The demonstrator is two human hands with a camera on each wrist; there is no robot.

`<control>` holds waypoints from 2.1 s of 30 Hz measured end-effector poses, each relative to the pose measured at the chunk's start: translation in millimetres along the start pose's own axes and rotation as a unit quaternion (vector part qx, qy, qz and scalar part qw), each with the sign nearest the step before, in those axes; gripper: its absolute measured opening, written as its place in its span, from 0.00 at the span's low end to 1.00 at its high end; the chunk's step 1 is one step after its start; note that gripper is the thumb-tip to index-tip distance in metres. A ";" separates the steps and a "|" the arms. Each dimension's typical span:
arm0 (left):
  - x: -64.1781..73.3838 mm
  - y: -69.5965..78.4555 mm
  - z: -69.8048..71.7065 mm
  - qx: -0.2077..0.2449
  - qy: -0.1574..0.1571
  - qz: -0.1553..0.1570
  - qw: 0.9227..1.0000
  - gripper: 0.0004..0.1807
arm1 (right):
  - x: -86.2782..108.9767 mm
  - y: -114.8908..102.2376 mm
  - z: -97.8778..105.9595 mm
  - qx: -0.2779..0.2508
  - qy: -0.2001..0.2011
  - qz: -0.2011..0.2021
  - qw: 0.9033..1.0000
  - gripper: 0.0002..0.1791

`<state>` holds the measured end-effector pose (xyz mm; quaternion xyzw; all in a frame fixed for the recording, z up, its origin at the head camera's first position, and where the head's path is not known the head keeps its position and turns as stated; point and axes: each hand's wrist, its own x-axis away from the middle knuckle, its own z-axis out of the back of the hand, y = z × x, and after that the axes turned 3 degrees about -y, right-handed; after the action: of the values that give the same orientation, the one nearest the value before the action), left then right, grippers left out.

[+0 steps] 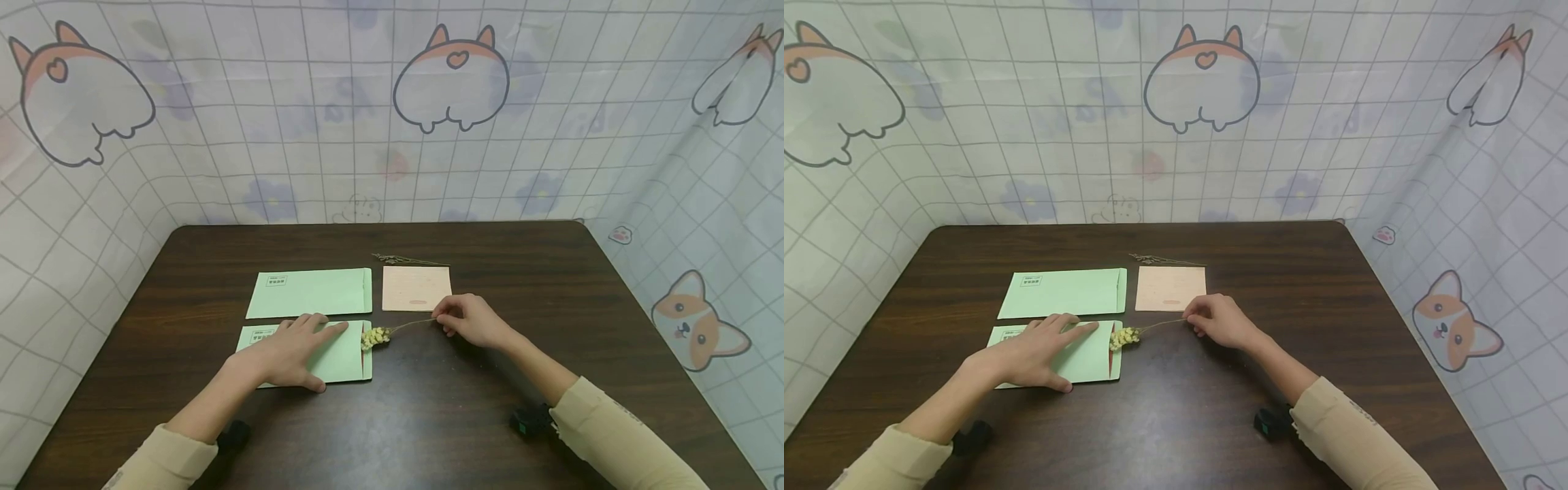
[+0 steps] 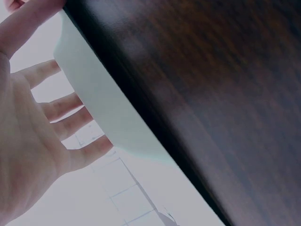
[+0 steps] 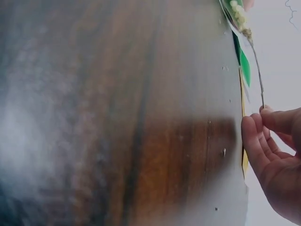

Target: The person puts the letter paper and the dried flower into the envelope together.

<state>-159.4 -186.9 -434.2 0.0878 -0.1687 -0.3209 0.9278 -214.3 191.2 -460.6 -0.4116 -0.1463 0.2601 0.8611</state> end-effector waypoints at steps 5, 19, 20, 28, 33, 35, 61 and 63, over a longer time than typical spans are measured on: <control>0.1 -0.5 -0.3 -0.001 0.000 0.000 1.000 0.56 | -1.6 -2.4 -3.7 0.001 -0.009 0.010 1.000 0.04; 0.0 0.6 0.3 0.002 0.001 -0.001 1.000 0.56 | -8.0 -14.5 -17.8 0.009 -0.042 0.034 0.999 0.04; -0.1 0.7 0.2 0.001 0.000 0.000 1.000 0.56 | -8.3 -15.5 -18.6 0.010 -0.043 0.039 0.998 0.04; -0.2 1.0 -0.7 -0.002 0.003 0.001 1.000 0.56 | -10.5 -22.3 -25.8 0.021 -0.056 0.062 0.996 0.04; -1.4 0.3 -0.6 -0.004 0.000 0.002 1.000 0.57 | -13.7 -23.6 -29.2 0.034 -0.054 0.060 0.996 0.04; -1.9 0.4 -0.1 -0.003 -0.001 0.002 1.000 0.57 | -15.0 -25.0 -30.7 0.040 -0.048 0.063 0.996 0.04; -8.4 2.5 7.8 -0.008 -0.018 0.006 1.000 0.57 | -34.1 -45.4 -56.9 -0.037 -0.019 0.023 0.999 0.11; -8.4 2.5 7.6 -0.007 -0.018 0.007 1.000 0.58 | -35.8 -46.9 -60.0 -0.046 -0.018 0.018 0.999 0.12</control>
<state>-167.0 -180.1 -428.6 0.0740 -0.1839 -0.3173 0.9274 -200.4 108.2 -462.2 -0.4482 -0.1665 0.2757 0.8339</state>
